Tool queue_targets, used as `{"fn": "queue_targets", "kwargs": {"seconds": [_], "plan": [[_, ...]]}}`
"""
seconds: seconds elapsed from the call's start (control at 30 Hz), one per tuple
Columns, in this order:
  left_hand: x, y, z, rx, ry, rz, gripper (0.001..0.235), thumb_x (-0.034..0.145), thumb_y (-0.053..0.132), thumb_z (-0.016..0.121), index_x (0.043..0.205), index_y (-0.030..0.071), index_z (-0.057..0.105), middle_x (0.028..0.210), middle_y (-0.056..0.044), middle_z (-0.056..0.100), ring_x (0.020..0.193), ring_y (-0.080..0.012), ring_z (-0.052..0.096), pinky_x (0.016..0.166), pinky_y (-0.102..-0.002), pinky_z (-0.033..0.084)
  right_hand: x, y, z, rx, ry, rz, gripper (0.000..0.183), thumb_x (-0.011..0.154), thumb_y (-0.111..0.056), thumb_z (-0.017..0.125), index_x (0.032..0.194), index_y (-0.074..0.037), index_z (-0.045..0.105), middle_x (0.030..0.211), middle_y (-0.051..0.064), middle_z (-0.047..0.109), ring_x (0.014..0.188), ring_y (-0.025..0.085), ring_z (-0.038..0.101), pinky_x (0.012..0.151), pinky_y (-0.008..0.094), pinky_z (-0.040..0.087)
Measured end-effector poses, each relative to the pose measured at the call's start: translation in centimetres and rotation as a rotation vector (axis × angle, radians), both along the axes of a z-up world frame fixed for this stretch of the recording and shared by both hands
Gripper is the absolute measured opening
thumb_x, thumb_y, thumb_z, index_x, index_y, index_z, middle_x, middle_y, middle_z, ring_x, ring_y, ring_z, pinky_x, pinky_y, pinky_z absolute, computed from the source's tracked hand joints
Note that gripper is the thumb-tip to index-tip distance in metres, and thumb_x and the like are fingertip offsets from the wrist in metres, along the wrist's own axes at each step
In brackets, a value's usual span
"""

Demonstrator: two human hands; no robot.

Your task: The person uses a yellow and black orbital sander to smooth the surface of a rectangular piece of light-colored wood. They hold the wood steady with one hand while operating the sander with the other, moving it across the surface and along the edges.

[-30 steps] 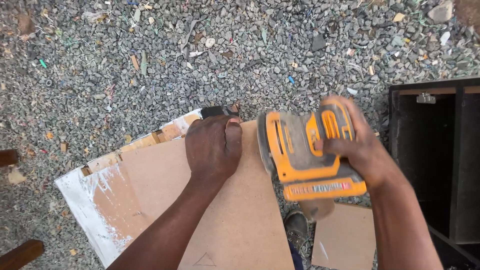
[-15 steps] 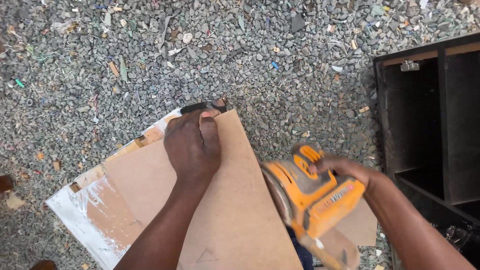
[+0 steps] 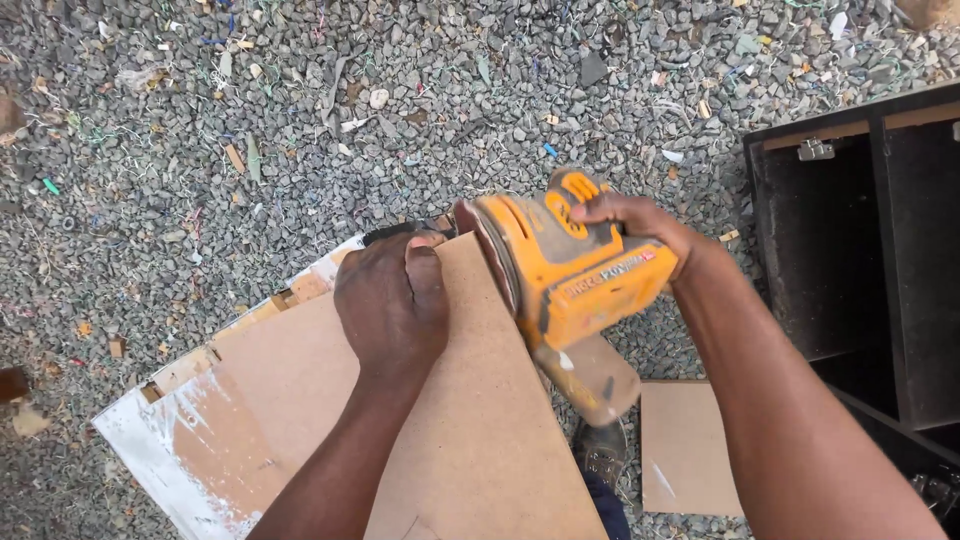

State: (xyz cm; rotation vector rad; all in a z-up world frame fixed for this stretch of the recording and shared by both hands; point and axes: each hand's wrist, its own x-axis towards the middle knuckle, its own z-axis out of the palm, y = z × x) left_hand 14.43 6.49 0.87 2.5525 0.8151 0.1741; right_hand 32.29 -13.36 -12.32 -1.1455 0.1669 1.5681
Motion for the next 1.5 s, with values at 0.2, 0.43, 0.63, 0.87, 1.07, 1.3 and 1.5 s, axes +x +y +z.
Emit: {"fn": "queue_targets", "kwargs": {"seconds": [0.2, 0.43, 0.63, 0.87, 1.07, 1.3, 1.5], "plan": [[0.3, 0.5, 0.7, -0.048, -0.06, 0.014, 0.063, 0.101, 0.039, 0.02, 0.089, 0.014, 0.076, 0.066, -0.014, 0.066, 0.074, -0.0351, 0.072, 0.078, -0.046, 0.047, -2.4, -0.6, 13.9, -0.329, -0.476, -0.013, 0.108, 0.053, -0.009, 0.075, 0.155, -0.027, 0.045, 0.13, 0.02, 0.065, 0.116, 0.038, 0.066, 0.095, 0.051, 0.058], [-0.1, 1.0, -1.0, -0.014, -0.142, -0.009, 0.065, 0.105, 0.038, 0.02, 0.096, 0.014, 0.08, 0.099, -0.005, 0.08, 0.088, -0.0287, 0.073, 0.077, -0.045, 0.046, -9.5, -10.1, 14.6, -0.404, -0.163, -0.231, 0.108, 0.051, 0.017, 0.076, 0.151, -0.016, 0.053, 0.118, 0.018, 0.068, 0.089, 0.031, 0.063, 0.074, 0.044, 0.051], [0.1, 1.1, -0.6, -0.014, -0.157, -0.026, 0.075, 0.105, 0.043, 0.014, 0.099, 0.014, 0.083, 0.103, -0.004, 0.082, 0.095, -0.0245, 0.076, 0.077, -0.042, 0.047, -2.8, -1.8, 15.4, -0.269, -0.632, 0.021, 0.101, 0.051, -0.01, 0.072, 0.148, -0.02, 0.045, 0.132, 0.004, 0.057, 0.106, 0.019, 0.057, 0.086, 0.033, 0.048], [0.1, 1.4, -0.4, -0.029, -0.188, -0.052, 0.076, 0.104, 0.045, 0.013, 0.092, 0.013, 0.081, 0.079, -0.004, 0.075, 0.077, -0.0276, 0.071, 0.066, -0.044, 0.043, -2.4, 0.6, 20.8, -0.185, -0.778, 0.066, 0.101, 0.055, -0.038, 0.073, 0.148, -0.023, 0.039, 0.133, 0.007, 0.05, 0.105, 0.023, 0.06, 0.081, 0.039, 0.055], [-0.1, 2.1, -0.2, -0.187, -0.259, -0.11, 0.097, 0.101, 0.067, 0.001, 0.107, 0.012, 0.08, 0.096, -0.007, 0.08, 0.086, -0.0284, 0.075, 0.064, -0.042, 0.048, -11.4, -8.8, 20.7, -0.274, -1.258, 0.284, 0.11, 0.045, -0.035, 0.095, 0.145, -0.022, 0.05, 0.136, 0.006, 0.06, 0.117, 0.022, 0.066, 0.094, 0.036, 0.051], [-0.5, 2.6, -0.2, -0.337, -0.195, -0.01, 0.077, 0.095, 0.052, 0.012, 0.138, 0.02, 0.067, 0.08, -0.008, 0.073, 0.072, -0.0239, 0.066, 0.06, -0.04, 0.042, -6.8, -1.9, 22.0, -0.131, -1.616, 0.399, 0.102, 0.059, -0.038, 0.092, 0.148, -0.009, 0.05, 0.127, 0.013, 0.061, 0.109, 0.03, 0.06, 0.085, 0.043, 0.056], [-0.1, 2.2, 0.6, -0.305, -0.278, -0.016, 0.069, 0.094, 0.051, 0.013, 0.101, 0.017, 0.074, 0.059, 0.002, 0.036, 0.055, -0.0141, 0.038, 0.052, -0.036, 0.027, -1.2, 4.3, 23.4, 0.021, -1.266, 0.196, 0.09, 0.068, -0.021, 0.075, 0.148, -0.017, 0.034, 0.132, 0.011, 0.049, 0.108, 0.022, 0.06, 0.086, 0.036, 0.052]]}}
